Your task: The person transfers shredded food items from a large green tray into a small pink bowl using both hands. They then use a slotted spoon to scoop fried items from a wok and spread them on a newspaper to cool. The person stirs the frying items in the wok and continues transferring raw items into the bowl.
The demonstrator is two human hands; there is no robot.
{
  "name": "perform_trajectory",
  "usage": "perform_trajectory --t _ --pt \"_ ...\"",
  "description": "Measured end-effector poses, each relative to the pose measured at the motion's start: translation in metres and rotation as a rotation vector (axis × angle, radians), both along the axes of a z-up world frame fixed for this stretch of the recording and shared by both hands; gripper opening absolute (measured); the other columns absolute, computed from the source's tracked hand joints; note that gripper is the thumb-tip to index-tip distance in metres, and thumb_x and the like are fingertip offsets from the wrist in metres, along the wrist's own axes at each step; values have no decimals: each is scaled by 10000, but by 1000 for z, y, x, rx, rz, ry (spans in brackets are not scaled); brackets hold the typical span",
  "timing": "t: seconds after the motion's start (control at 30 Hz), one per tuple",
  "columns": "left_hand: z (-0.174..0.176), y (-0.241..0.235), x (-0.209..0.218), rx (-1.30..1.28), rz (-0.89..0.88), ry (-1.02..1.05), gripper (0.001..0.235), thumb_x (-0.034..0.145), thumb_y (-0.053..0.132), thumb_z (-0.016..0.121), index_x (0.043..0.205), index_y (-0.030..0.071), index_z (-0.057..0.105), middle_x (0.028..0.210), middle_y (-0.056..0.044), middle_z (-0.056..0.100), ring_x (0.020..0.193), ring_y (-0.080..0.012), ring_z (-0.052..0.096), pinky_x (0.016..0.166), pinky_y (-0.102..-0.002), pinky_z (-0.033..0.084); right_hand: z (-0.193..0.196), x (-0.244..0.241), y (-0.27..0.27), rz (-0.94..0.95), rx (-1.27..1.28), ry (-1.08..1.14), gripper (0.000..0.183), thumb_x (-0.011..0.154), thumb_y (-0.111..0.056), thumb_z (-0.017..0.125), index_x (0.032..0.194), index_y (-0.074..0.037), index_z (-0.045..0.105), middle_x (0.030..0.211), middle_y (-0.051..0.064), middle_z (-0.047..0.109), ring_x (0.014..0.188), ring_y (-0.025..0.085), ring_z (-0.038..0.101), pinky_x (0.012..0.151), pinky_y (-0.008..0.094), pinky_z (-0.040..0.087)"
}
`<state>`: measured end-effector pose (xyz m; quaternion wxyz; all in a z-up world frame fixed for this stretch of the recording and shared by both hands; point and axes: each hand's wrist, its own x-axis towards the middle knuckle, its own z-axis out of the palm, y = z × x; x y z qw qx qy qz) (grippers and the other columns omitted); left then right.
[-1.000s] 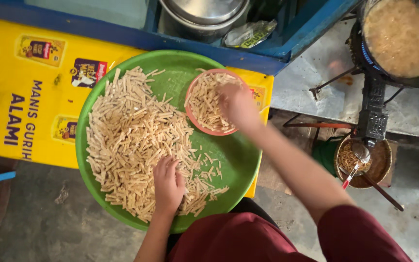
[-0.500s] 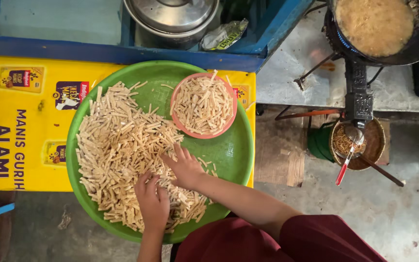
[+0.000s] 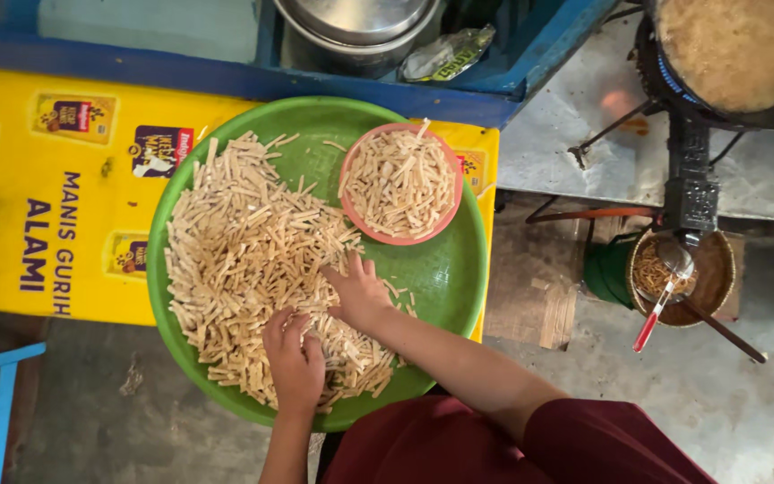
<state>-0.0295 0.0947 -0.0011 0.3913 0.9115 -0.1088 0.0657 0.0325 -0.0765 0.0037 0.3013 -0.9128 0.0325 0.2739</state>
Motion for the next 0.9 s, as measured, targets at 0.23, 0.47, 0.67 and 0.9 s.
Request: perform_trajectory --t 0.23,0.47,0.67,0.9 --pt "5 3 -2 -6 26 23 305 875 6 581 1172 -4 648 1355 -213 561 1308 -433 486 1113 -513 391 -50 -6 -10 -65 118 -163 388 859 -134 700 1239 -95 631 1377 259 439 1328 443 443 1060 491 471" --pt "-2 5 -8 4 54 43 313 857 7 590 1165 5 648 1381 -217 556 1320 -435 472 1112 -511 383 -89 -3 -18 -81 151 -343 208 835 -75 660 1037 -50 702 1253 252 569 1177 437 587 1020 455 512" --pt "3 9 -9 -17 91 32 296 873 3 586 1159 16 661 1377 -203 560 1322 -414 488 1112 -492 403 -70 -3 -44 -194 127 -117 262 785 -121 711 1031 -32 702 1219 233 595 1125 409 630 994 439 535" --pt "8 8 -7 12 93 -8 287 876 1 595 1154 10 666 1365 -198 572 1330 -423 486 1131 -512 385 -36 -1 -10 -217 -3 -150 663 818 -247 776 1378 -87 460 1418 217 415 1333 421 405 1009 491 497"
